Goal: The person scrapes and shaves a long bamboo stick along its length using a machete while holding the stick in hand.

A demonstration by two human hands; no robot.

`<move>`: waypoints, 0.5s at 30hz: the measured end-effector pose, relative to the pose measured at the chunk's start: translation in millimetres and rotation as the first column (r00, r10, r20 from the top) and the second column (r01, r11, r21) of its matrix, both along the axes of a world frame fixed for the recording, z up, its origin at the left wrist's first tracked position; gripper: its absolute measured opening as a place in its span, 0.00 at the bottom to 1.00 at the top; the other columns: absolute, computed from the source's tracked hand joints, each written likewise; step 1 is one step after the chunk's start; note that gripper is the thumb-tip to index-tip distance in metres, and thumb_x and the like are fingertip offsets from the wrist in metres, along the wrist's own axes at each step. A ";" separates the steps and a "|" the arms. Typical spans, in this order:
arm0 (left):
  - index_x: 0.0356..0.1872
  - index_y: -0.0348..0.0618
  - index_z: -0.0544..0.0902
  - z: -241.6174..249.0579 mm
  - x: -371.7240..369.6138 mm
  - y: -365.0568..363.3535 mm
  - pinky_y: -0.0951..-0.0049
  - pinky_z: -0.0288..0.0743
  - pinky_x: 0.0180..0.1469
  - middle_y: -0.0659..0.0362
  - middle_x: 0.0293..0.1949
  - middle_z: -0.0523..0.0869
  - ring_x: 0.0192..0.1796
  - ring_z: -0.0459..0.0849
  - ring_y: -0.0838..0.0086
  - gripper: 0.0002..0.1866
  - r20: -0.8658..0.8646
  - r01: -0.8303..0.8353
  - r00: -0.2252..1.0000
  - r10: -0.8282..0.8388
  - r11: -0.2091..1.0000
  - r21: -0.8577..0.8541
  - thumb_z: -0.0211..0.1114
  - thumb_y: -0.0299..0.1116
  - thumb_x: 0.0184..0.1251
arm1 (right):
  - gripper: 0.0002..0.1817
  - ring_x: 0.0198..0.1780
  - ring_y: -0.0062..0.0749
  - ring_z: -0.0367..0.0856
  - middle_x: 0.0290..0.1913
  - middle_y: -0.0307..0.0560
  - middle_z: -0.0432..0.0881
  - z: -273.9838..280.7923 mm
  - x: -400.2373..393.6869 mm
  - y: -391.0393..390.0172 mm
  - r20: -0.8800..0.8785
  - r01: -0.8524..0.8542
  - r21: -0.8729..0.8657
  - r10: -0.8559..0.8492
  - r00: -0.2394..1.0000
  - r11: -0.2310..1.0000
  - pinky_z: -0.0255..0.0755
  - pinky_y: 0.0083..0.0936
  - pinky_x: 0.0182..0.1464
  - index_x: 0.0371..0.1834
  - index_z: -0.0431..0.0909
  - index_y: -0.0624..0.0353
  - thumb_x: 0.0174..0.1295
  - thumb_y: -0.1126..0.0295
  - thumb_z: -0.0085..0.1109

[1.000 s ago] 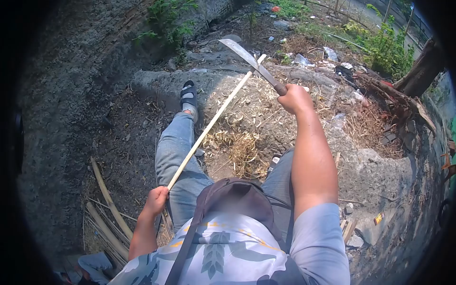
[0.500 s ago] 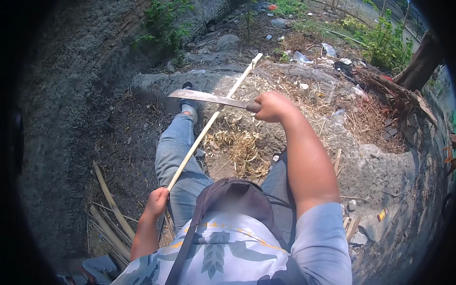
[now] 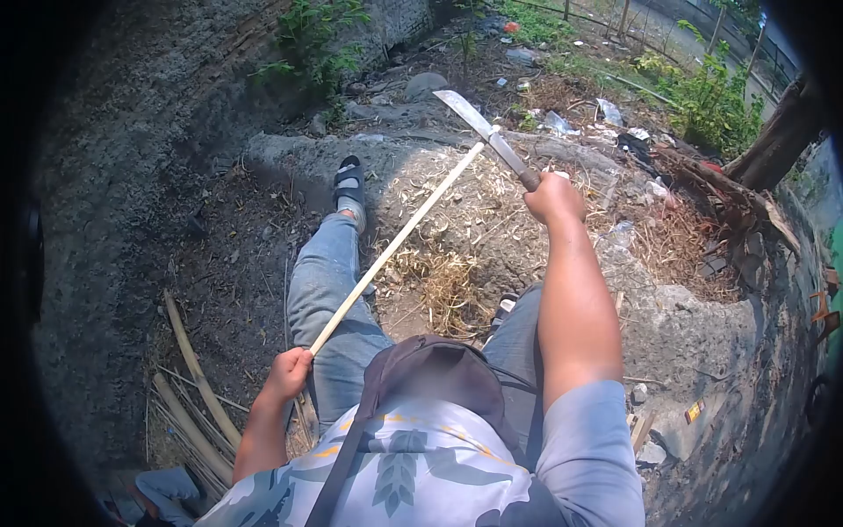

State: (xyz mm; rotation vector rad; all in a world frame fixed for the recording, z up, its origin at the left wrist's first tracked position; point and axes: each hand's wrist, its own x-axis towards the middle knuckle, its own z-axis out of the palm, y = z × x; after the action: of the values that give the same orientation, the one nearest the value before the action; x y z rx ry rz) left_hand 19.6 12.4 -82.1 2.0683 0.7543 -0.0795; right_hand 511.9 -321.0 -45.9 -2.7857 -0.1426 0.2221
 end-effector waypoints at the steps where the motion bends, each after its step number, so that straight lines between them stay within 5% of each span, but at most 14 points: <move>1: 0.30 0.36 0.80 -2.4 0.1 1.2 0.68 0.69 0.32 0.61 0.23 0.79 0.29 0.72 0.79 0.21 0.010 0.014 1.000 -0.014 1.000 0.018 0.59 0.42 0.84 | 0.21 0.53 0.48 0.90 0.51 0.52 0.91 -2.3 -0.8 2.1 0.009 -0.003 0.014 0.003 1.000 1.000 0.82 0.45 0.56 0.55 0.87 0.48 0.59 0.56 0.67; 7: 0.30 0.36 0.80 -4.3 -3.0 3.4 0.69 0.69 0.32 0.63 0.23 0.80 0.29 0.73 0.80 0.22 0.031 0.021 0.999 -0.023 0.998 0.053 0.59 0.42 0.84 | 0.21 0.45 0.47 0.91 0.41 0.54 0.91 -10.0 7.7 10.7 -0.106 -0.074 0.415 0.129 0.986 0.907 0.80 0.41 0.51 0.49 0.88 0.54 0.53 0.57 0.70; 11: 0.30 0.36 0.80 -10.1 -4.2 6.1 0.70 0.68 0.32 0.63 0.23 0.80 0.29 0.73 0.80 0.22 0.046 0.022 0.999 -0.023 1.000 0.019 0.59 0.42 0.84 | 0.16 0.49 0.54 0.89 0.45 0.56 0.91 7.5 -6.2 11.8 0.163 -0.114 0.208 0.080 0.983 0.971 0.80 0.47 0.53 0.47 0.89 0.51 0.57 0.61 0.66; 15: 0.30 0.36 0.81 -12.2 -4.9 7.6 0.70 0.69 0.32 0.62 0.23 0.80 0.29 0.73 0.80 0.22 0.037 0.014 0.999 -0.015 1.000 0.026 0.59 0.42 0.84 | 0.14 0.51 0.55 0.89 0.47 0.54 0.91 22.6 -22.9 14.3 0.105 -0.331 0.055 0.325 0.940 0.942 0.81 0.48 0.56 0.46 0.89 0.49 0.57 0.63 0.65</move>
State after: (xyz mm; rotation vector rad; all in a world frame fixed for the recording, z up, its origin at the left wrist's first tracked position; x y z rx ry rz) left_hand 14.7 20.0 -94.3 2.0938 0.7215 -0.0396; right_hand 489.1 -306.7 -23.3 -2.6853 -0.6296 0.1608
